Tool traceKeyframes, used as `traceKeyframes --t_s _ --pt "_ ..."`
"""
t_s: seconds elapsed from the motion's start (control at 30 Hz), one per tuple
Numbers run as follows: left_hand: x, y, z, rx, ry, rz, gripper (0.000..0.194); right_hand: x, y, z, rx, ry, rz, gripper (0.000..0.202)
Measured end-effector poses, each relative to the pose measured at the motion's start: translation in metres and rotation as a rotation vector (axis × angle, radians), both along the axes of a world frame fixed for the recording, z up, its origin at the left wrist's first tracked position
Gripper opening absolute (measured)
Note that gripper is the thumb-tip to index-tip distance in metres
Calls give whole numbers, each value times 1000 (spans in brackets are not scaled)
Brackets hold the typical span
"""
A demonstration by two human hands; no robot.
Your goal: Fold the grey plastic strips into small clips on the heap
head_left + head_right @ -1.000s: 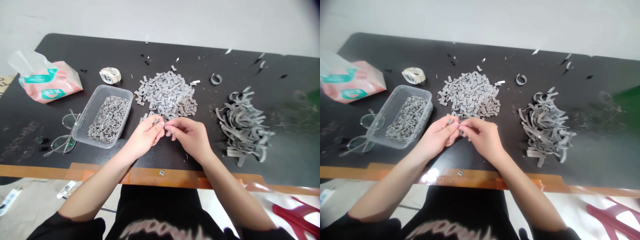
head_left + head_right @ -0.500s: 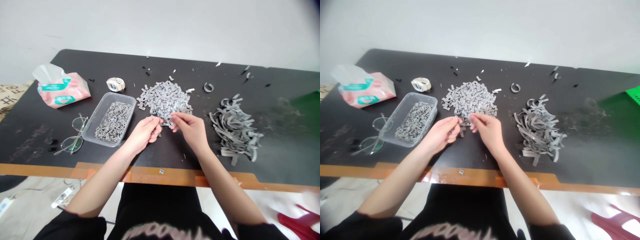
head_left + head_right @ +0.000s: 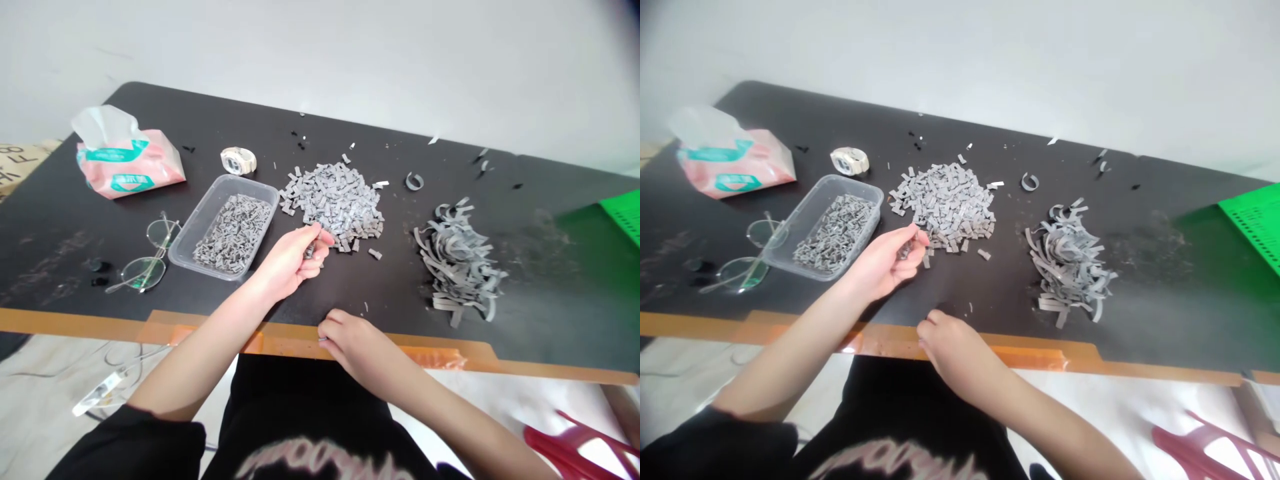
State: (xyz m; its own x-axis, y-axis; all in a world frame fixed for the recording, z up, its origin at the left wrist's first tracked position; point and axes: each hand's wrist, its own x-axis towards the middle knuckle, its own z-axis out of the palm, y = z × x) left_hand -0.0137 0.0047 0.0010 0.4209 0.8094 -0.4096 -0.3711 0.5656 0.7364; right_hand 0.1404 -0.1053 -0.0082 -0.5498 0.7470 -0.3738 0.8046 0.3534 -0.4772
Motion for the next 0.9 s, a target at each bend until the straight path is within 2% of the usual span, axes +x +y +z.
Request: traceKeyframes --t_s 0.07,0.13,0.27,0.33,0.4,0.47,0.67,0.73,0.77,0.83,0.9 --pt "2 -2 0 -39 -12 -20 31 -1 -3 -7 15 45 -13 16" --pt "4 -4 -1 -57 -23 -46 28 4 0 -11 -8 207 -94 17" --pt "10 -9 -6 -112 -27 -105 20 19 12 -7 -90 633 -497 11" --pt "14 -13 -9 -140 -17 -140 21 25 18 -2 0 708 -669 10" --pt "18 -17 -12 -163 -8 -192 25 28 23 3 166 691 -712 11" --pt "22 -21 -14 -179 -5 -242 28 27 28 6 293 653 -687 10" --pt "23 -25 -13 -140 -10 -299 33 25 36 8 344 597 -631 17" --pt "20 -23 -11 -121 -7 -294 35 41 41 8 376 524 -667 22" --pt "19 -23 -10 -123 -5 -286 35 55 43 8 406 439 -738 25" --pt "18 -21 -7 -147 1 -260 32 89 48 5 481 132 -882 30" --pt "17 -20 -5 -191 14 -240 25 124 52 -2 489 -5 -949 26"
